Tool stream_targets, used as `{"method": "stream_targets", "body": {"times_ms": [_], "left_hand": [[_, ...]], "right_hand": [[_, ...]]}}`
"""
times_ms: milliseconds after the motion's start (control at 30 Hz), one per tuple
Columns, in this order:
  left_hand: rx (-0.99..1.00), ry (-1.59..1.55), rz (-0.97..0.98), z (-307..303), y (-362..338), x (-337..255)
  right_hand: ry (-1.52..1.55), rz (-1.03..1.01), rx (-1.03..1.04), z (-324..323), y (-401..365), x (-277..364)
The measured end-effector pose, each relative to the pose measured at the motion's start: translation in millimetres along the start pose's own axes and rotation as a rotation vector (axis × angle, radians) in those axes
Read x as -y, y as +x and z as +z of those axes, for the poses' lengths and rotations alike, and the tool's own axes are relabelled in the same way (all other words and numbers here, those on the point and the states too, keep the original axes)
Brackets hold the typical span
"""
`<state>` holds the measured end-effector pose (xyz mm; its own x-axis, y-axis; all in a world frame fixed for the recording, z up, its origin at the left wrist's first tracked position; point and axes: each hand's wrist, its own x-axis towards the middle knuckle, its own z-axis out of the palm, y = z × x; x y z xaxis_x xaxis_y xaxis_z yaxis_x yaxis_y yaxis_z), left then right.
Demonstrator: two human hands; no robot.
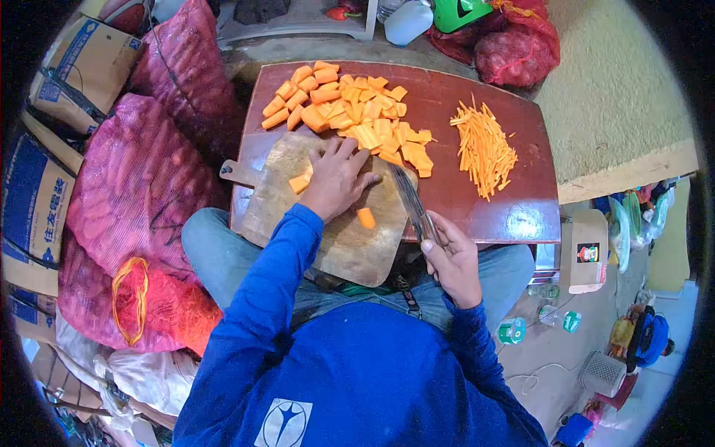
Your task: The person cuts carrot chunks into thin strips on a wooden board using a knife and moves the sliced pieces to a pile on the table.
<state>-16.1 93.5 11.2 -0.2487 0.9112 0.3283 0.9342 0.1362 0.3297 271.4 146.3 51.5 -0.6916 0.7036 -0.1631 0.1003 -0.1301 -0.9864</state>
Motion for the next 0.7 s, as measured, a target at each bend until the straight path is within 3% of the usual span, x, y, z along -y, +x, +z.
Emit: {"method": "stream_targets", "body": {"times_ms": [333, 533, 633, 700], "left_hand": [[-0.018, -0.009, -0.034, 1.3, -1.5, -5.8], [0.021, -0.051, -0.057, -3.0, -2.4, -2.3], [-0.066, -0.090, 0.008, -11.4, -13.9, 11.3], [-0.314, -0.196, -0.054, -24.6, -30.8, 26.4]], "right_hand": [[-0.161, 0.102, 0.057, -0.6, -2.9, 12.9], [-0.301, -0.148, 0.100, 3.7, -1.8, -6.1], [-0.461, -0.203, 0.084, 3.3, -4.1, 3.3], [-0.409, -0.239, 0.044, 0.9, -1.1, -6.1]]}}
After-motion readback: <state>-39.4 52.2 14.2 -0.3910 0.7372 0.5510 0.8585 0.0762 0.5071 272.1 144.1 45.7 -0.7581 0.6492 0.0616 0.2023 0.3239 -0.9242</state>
